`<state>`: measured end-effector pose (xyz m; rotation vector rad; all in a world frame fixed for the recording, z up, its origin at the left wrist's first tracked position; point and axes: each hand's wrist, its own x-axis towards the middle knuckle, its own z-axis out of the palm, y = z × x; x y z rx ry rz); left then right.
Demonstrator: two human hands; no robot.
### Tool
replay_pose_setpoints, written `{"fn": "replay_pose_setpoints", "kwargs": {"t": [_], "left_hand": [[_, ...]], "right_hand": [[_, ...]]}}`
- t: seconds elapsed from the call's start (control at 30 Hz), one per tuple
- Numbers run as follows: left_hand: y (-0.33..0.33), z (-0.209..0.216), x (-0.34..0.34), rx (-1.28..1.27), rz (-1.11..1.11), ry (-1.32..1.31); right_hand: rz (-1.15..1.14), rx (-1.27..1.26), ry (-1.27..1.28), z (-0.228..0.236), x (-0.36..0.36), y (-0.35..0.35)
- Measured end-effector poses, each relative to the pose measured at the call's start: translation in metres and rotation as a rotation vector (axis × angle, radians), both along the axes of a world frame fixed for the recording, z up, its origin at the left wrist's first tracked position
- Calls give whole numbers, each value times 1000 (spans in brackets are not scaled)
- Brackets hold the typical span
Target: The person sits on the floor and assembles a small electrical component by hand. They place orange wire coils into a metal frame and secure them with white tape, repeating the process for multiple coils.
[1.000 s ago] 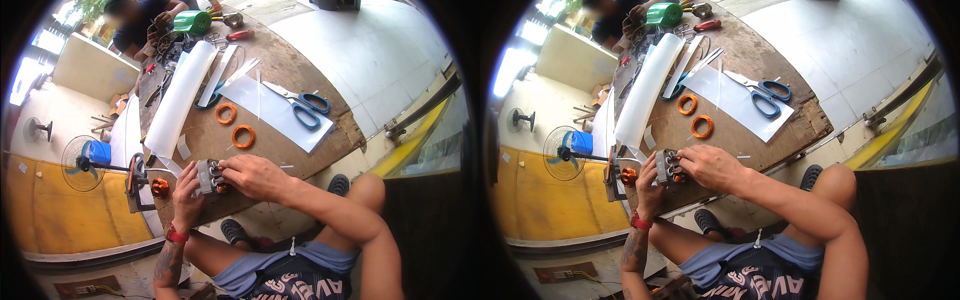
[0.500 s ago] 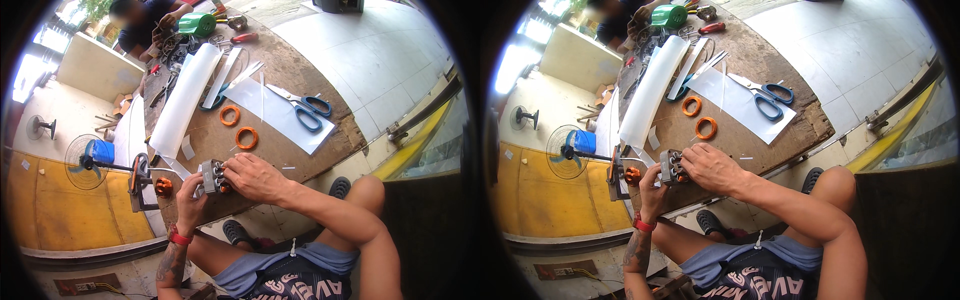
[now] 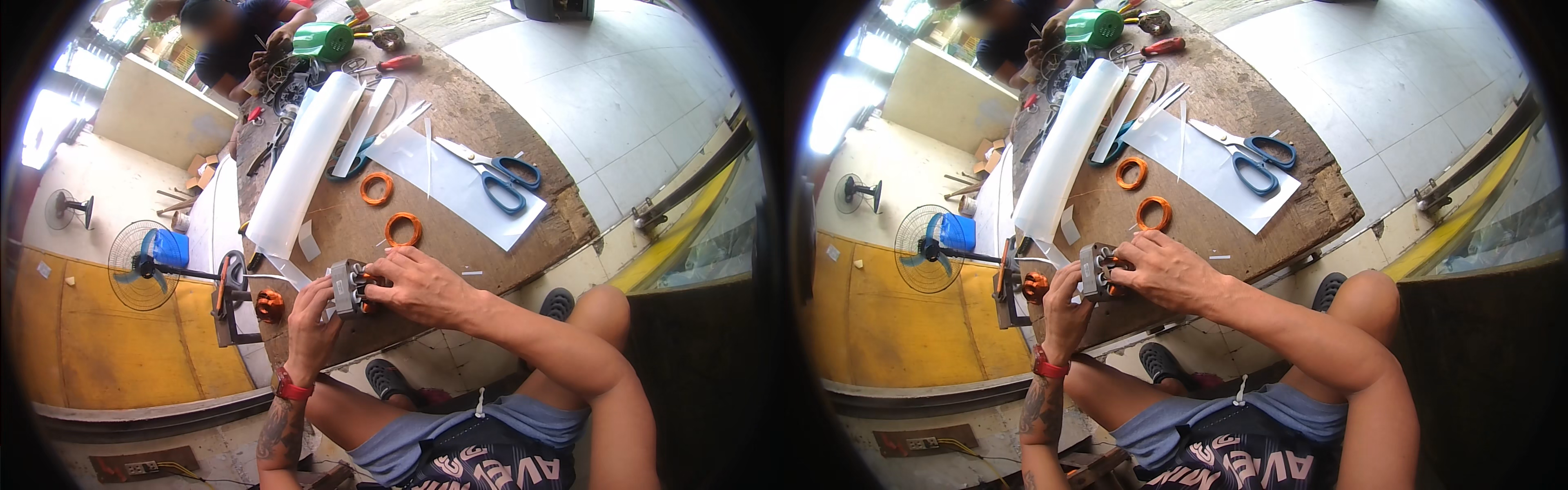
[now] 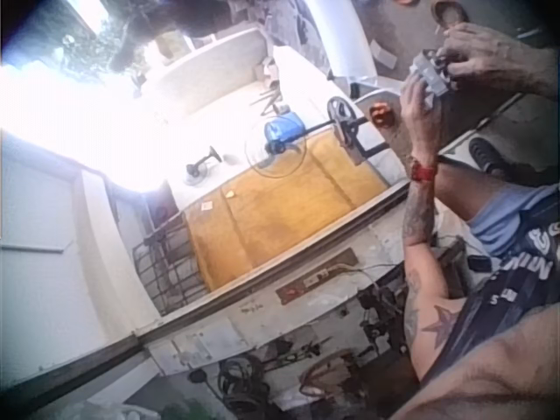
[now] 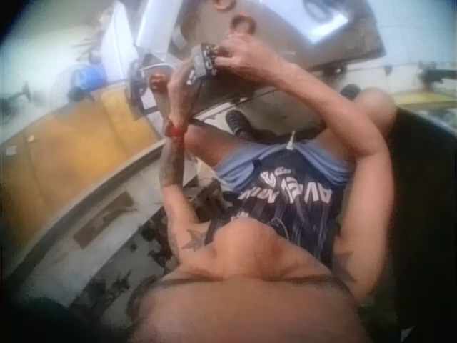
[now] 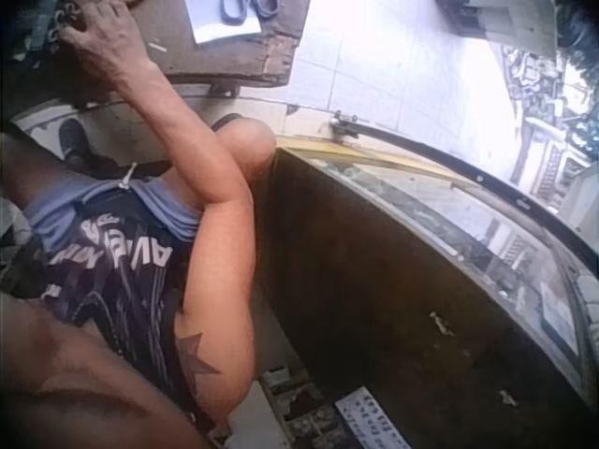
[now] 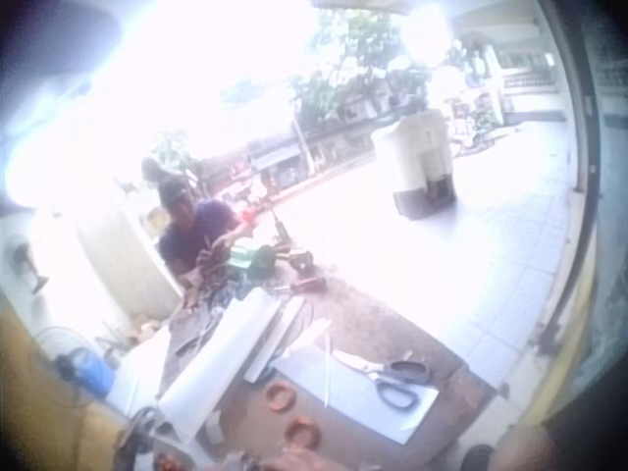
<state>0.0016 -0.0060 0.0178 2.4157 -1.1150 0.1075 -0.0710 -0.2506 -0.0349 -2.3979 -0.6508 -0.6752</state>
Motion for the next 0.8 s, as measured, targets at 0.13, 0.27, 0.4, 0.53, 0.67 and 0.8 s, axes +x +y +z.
{"fn": "replay_pose_setpoints", "kwargs": {"t": [0.13, 0.27, 0.4, 0.53, 0.67, 0.8], "left_hand": [[-3, 6, 1, -45, 10, 285], [-1, 5, 5, 108, -113, -1], [4, -4, 5, 223, -176, -287], [2, -22, 9, 166, -191, -337], [3, -34, 9, 136, -161, -296], [2, -34, 3, 29, -138, -234]], "right_hand": [[-11, -23, 21, -1, 0, 2], [-48, 23, -53, -3, 2, 5], [-56, 12, -108, -3, 2, 5], [-53, 13, -91, -1, 1, 5], [-73, -14, -60, -1, 1, 7], [-93, 3, -47, -2, 0, 7]]}}
